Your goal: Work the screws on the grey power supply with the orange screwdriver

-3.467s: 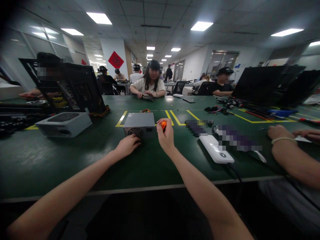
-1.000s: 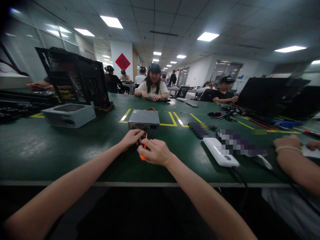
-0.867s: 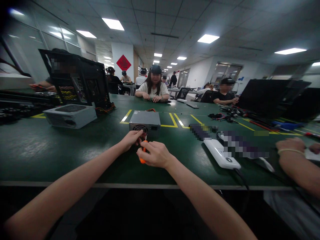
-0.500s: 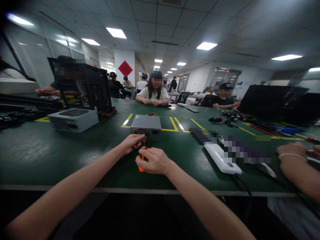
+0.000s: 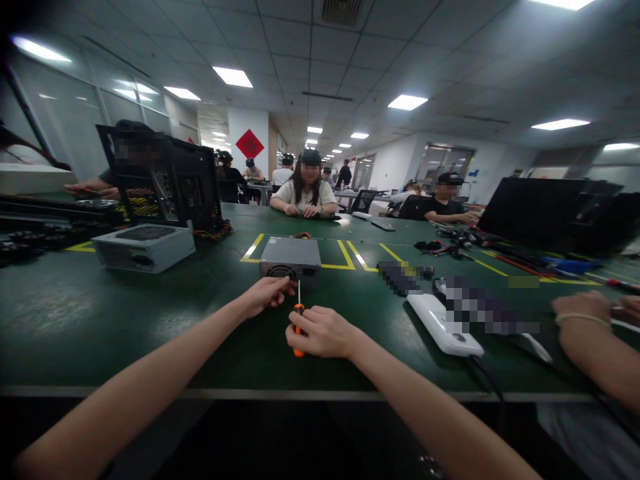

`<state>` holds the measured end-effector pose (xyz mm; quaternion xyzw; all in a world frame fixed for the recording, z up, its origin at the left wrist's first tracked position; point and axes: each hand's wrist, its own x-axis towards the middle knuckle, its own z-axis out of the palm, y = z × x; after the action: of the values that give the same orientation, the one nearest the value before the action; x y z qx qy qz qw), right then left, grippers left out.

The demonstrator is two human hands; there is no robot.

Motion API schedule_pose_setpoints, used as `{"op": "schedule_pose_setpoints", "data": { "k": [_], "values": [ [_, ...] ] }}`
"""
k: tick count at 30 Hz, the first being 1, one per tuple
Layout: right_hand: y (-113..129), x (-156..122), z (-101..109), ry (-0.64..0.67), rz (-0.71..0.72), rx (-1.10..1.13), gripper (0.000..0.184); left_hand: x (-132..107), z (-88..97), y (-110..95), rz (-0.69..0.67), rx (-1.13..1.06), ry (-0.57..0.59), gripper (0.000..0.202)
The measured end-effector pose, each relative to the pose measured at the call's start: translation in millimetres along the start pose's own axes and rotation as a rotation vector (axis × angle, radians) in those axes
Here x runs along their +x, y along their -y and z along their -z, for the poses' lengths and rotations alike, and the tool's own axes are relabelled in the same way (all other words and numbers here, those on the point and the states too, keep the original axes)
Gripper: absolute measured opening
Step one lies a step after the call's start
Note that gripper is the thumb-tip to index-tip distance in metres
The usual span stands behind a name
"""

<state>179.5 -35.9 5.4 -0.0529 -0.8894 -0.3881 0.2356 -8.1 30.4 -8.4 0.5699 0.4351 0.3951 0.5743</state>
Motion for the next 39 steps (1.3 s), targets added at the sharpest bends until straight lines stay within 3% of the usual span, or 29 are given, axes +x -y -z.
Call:
{"op": "schedule_pose_setpoints", "data": {
  "k": [11, 39],
  "values": [
    [-2, -4, -6, -0.046, -0.149, -0.045, 0.008, -4, -1.5, 2, -0.024, 0.055, 0.001, 0.028],
    [-2, -5, -15, -0.003, -0.177, -0.017, 0.011, -3, -2.3, 5, -0.04, 0.079, 0.023, 0.023]
  ]
}}
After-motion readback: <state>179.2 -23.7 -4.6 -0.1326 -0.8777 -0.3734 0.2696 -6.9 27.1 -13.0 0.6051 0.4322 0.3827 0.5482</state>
